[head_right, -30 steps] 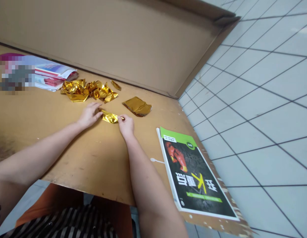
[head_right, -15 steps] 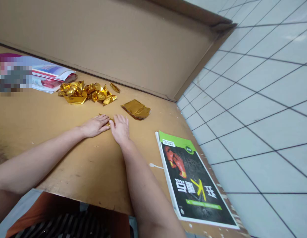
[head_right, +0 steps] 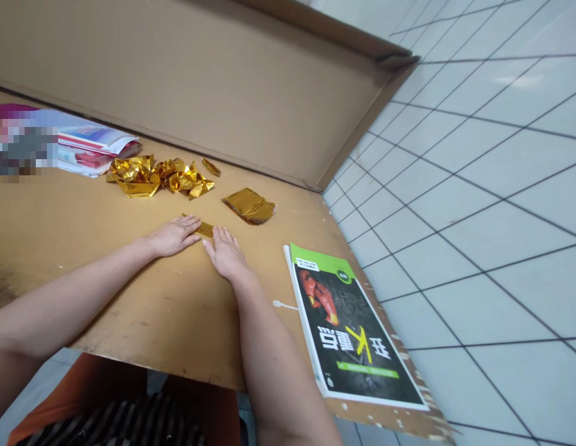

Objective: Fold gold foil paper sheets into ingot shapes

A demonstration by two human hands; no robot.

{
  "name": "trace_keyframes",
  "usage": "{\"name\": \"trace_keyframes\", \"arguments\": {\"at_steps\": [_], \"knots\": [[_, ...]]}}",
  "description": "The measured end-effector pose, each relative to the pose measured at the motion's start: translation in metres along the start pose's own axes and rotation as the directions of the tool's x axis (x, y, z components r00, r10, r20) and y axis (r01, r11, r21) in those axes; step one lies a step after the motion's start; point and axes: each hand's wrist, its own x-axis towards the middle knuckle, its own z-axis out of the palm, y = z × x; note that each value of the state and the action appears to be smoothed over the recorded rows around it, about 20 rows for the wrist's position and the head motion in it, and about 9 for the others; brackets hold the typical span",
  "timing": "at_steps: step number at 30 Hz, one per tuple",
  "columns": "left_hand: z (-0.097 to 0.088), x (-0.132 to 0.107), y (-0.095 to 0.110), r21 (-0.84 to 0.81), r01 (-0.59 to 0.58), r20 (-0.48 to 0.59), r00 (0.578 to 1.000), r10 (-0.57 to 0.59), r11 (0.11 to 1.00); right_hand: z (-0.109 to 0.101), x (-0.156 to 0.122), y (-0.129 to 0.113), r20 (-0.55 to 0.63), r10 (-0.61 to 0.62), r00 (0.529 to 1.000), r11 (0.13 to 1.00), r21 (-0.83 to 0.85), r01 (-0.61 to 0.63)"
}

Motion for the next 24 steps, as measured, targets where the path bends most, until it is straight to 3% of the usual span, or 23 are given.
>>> {"name": "trace_keyframes", "arguments": {"at_steps": [7,13,19,24], "knots": [[-0.01,0.007,0.021,0.011,-0.008,-0.016,1.0,0.008,1.0,-0.003,-0.003,-0.003,0.02,0.021,1.0,1.0,-0.018,-0.021],[-0.01,0.016,0.041,-0.074,-0.05,0.11,0.992,0.058,0.996,-0.004,-0.003,-0.002,0.022,-0.01,1.0,1.0,-0.015,0.01],[-0.015,0.005,0.018,-0.039,-0.023,0.179,0.983,0.03,0.999,-0.005,-0.002,-0.001,0.045,0.01,0.999,0.999,-0.04,-0.008],[-0.022,-0.008,-0.004,-0.013,0.06,0.164,0.985,-0.057,0.998,-0.007,-0.002,-0.005,0.06,0.042,0.997,0.998,-0.049,-0.039]]}}
